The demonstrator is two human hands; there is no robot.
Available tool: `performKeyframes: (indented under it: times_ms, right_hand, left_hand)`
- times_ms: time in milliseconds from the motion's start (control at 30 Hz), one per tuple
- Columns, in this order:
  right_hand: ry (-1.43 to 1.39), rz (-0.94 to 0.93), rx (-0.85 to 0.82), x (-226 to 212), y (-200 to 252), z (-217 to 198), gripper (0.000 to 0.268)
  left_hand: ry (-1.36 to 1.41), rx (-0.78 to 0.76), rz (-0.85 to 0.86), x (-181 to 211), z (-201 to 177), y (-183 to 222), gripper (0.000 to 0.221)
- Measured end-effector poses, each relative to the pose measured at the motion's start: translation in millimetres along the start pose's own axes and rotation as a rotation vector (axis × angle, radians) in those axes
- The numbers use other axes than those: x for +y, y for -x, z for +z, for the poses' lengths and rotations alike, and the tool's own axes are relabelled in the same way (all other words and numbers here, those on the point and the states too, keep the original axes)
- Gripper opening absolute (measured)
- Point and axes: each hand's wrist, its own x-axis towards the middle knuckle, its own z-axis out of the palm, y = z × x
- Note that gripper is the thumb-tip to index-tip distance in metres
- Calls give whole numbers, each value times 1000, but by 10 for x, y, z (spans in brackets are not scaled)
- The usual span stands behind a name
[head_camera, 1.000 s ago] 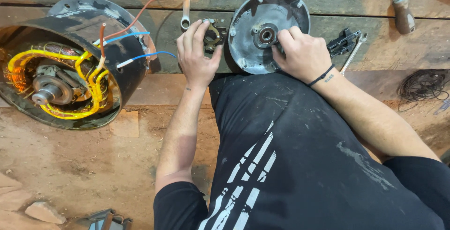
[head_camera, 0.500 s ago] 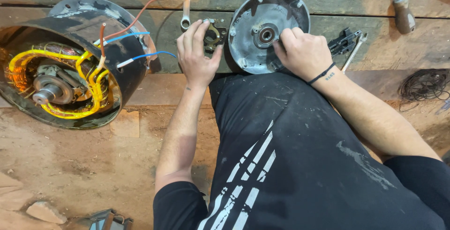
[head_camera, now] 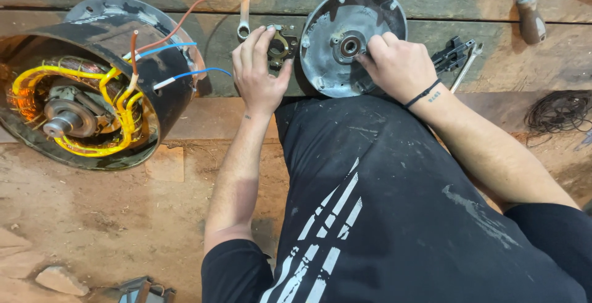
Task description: Disassembling and reassembling an electric motor on a workbench using hand tools
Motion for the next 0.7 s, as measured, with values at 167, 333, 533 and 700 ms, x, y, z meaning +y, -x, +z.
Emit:
performKeyframes:
  times_ms: [167,333,533,700]
  right_hand:
    - [-156,-70,-38,23,-19,-157,18]
    - [-181,43,-160,-39,-55,-243,48]
    - [-58,-1,3,-33,-8,-131,37]
    - [-232,19,-107,-130,-111,-461,37]
  left_hand:
    - [0,10,6,2,1,-2,57]
    - [2,9,6,2,8,-4,57]
    - [10,19,13,-4,10,-7,54]
    - [0,16,4,2,11,0,55]
